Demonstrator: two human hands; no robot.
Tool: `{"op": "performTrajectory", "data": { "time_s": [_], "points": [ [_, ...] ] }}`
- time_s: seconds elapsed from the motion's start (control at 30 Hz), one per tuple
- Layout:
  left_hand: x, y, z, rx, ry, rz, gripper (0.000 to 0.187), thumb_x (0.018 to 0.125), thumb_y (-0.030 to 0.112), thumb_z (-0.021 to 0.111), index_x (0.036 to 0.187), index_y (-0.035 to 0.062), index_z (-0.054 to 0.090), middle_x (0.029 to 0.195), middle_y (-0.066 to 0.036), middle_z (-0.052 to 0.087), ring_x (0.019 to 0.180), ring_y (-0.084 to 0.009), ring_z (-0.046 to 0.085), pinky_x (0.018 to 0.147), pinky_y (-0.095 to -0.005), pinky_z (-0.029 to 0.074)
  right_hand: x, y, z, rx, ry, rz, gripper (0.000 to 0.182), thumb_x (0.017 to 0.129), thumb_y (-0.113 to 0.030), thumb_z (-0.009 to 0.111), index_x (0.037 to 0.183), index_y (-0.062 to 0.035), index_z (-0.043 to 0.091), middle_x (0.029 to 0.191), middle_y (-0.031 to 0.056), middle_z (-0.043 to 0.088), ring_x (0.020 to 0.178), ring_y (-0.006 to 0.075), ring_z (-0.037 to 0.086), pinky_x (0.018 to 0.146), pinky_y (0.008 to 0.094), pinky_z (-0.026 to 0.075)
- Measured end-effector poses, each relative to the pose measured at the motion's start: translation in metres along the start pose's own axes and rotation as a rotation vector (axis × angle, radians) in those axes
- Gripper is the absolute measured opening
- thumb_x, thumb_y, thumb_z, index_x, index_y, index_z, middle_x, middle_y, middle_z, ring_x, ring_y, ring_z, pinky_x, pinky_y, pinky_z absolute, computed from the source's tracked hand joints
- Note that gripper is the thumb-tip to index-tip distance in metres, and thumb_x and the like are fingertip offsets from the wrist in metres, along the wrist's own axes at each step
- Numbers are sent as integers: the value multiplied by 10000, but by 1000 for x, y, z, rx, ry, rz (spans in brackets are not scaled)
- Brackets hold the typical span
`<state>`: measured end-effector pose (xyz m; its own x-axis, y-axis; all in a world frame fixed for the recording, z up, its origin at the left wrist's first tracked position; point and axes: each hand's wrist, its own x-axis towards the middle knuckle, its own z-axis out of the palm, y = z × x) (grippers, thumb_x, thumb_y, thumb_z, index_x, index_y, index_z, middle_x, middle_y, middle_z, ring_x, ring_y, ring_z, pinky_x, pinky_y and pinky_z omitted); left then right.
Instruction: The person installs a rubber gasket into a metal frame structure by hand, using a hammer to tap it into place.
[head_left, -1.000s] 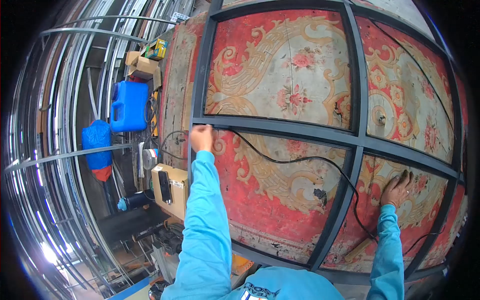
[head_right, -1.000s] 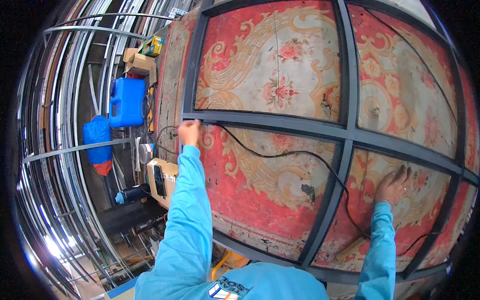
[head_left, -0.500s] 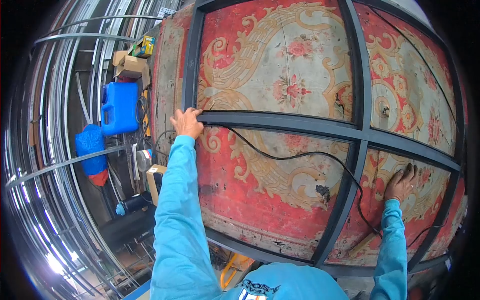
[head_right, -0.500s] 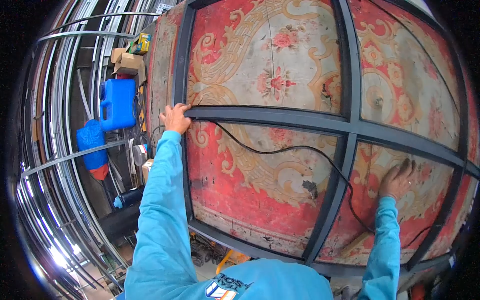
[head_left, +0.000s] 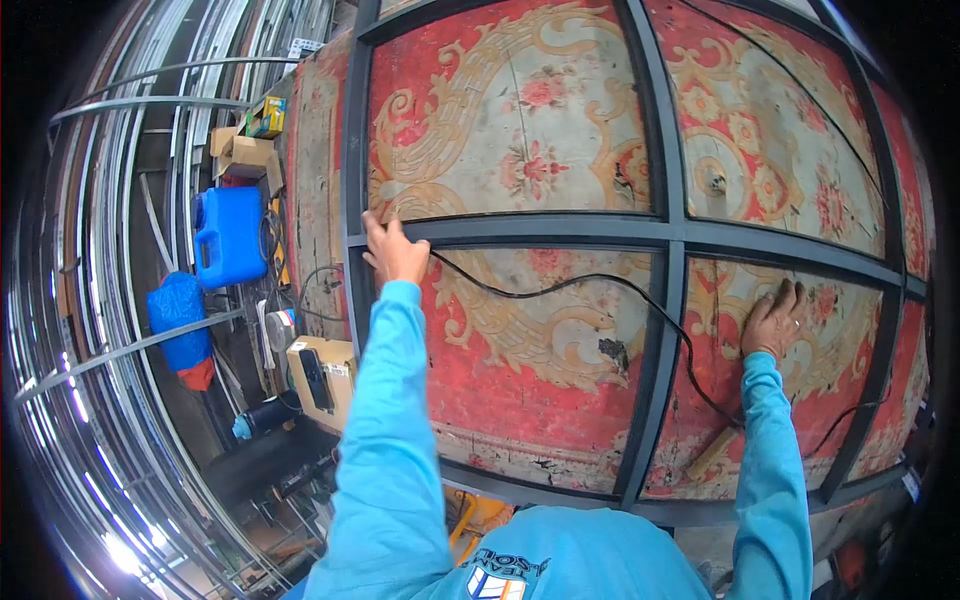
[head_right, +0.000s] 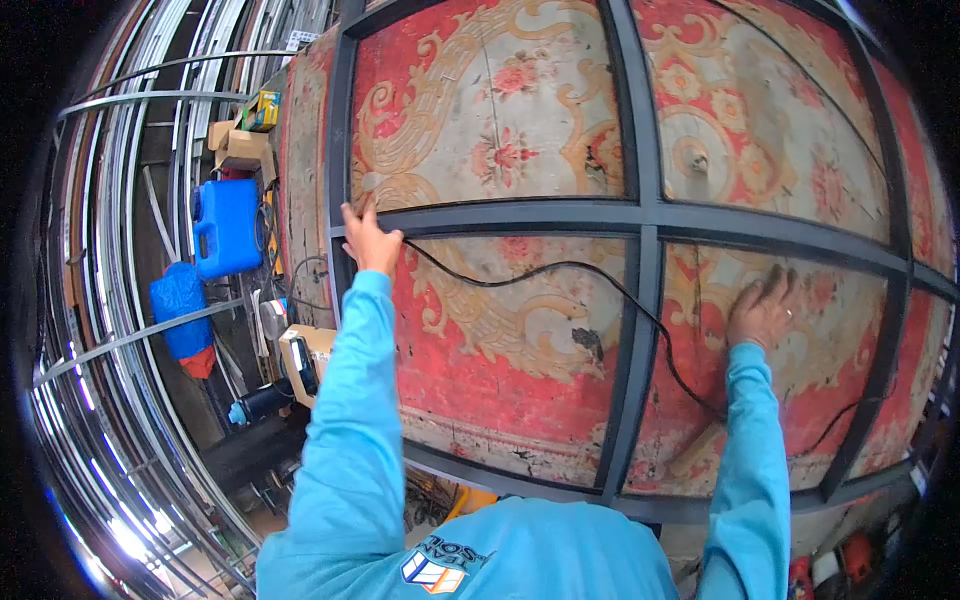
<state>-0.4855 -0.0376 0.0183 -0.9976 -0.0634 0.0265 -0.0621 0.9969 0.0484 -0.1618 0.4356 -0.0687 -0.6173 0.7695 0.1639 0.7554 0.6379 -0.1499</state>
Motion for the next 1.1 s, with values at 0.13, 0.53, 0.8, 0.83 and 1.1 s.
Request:
{"op": "performTrajectory", "data": {
  "time_s": [0.13,0.53,0.8,0.83,1.1],
  "points": [
    [-43,2,18,-853,55,-402,351,813,97,655,1135,-25,586,1172,-201,565,984,-304,632,856,-484,527,0,1,1,-22,-7,-3,504,946,-319,444,1386,-74,465,1489,156,372,1388,362,308,1144,495,207],
    [-18,-42,66,-1686,-138,-1051,274,961,188,603,1164,7,569,1085,-128,612,1031,-285,617,953,-400,543,1,1,0,-15,-21,-11,522,949,-320,428,1407,-69,429,1492,158,368,1394,350,310,1143,507,200],
    [-13,-27,52,-1365,-99,-903,222,926,96,592,1101,-41,594,951,-168,642,849,-294,672,766,-442,602,1,0,2,-9,-17,-5,517,953,-337,441,1405,-85,443,1494,156,370,1399,353,302,1135,512,225],
    [-9,-25,57,-1250,-52,-879,182,915,66,584,1051,-52,609,867,-169,648,744,-290,684,692,-441,615,1,2,3,-27,-11,-5,519,947,-341,462,1407,-102,449,1496,154,370,1404,361,293,1130,521,237],
    [-17,-18,46,-1339,-107,-857,137,863,-19,627,989,-65,602,896,-171,634,816,-293,667,756,-457,614,2,7,7,-8,-6,-11,531,948,-348,451,1423,-112,437,1499,154,364,1411,365,277,1138,535,217]
  ]
}}
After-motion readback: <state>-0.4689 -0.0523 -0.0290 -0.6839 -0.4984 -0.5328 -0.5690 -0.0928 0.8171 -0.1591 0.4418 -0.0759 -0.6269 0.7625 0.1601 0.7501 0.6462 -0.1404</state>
